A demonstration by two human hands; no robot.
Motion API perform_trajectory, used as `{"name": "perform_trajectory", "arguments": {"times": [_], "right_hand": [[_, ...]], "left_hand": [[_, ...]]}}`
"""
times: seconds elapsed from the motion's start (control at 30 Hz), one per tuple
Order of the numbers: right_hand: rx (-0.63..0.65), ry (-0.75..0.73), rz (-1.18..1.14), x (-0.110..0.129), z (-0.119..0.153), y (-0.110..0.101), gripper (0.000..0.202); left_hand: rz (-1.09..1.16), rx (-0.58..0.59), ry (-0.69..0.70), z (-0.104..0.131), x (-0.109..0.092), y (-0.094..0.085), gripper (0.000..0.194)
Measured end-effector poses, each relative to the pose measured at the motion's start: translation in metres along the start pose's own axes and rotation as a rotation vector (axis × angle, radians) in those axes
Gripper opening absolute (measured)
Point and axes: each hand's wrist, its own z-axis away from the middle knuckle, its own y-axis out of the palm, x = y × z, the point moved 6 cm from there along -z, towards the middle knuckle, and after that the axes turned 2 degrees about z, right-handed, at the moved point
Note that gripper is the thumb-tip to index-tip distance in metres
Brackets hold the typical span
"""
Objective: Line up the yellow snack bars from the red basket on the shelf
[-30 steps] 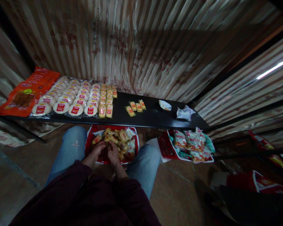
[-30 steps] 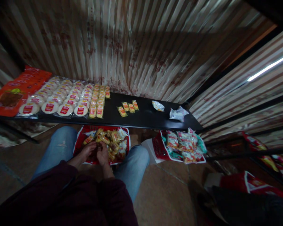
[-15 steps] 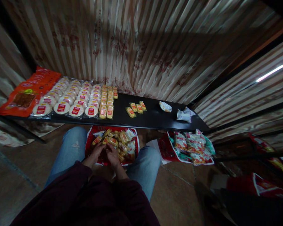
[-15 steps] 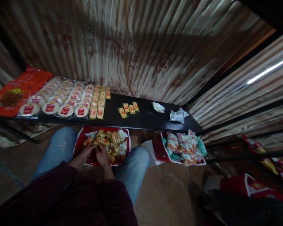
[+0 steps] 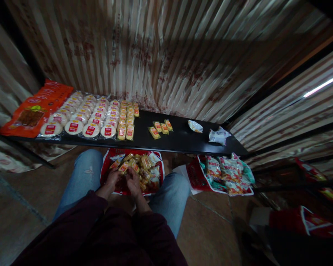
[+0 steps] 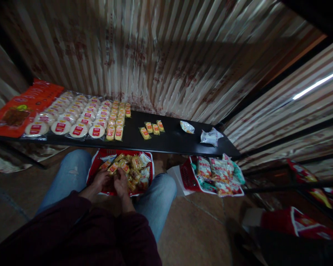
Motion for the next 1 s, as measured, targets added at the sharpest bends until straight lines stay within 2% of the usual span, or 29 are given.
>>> {"name": "perform_trajectory", "arguments": {"times": [0.17,0.37,0.5,0.63,0.73,0.87,1.0], "right_hand": [[0.021,-0.002,-0.11,0.01,0.0,-0.002,0.049],[-0.037,0.018,-0.307,0.024,-0.001,-0.011,0.045],[-0.067,0.068,-0.459,0.022,-0.001,-0.012,0.045],[-0.077,0.082,-0.476,0.023,-0.001,-0.012,0.046],[-0.081,0.091,-0.455,0.024,-0.001,-0.013,0.047],[-0.058,0.077,-0.459,0.021,-0.002,-0.011,0.047],[-0.088,0.08,-0.421,0.015,-0.004,-0.009,0.045]], "left_hand": [[0.099,0.027,-0.026,0.009,-0.006,0.003,0.032],[0.165,0.114,-0.038,0.019,-0.011,0.01,0.03],[0.174,0.157,-0.039,0.023,-0.013,0.013,0.033],[0.156,0.177,-0.03,0.026,-0.015,0.013,0.035],[0.085,0.152,0.028,0.026,-0.018,0.012,0.036],[-0.001,0.06,0.192,0.024,-0.027,0.006,0.044],[-0.059,0.107,0.226,0.022,-0.027,0.009,0.038]]}}
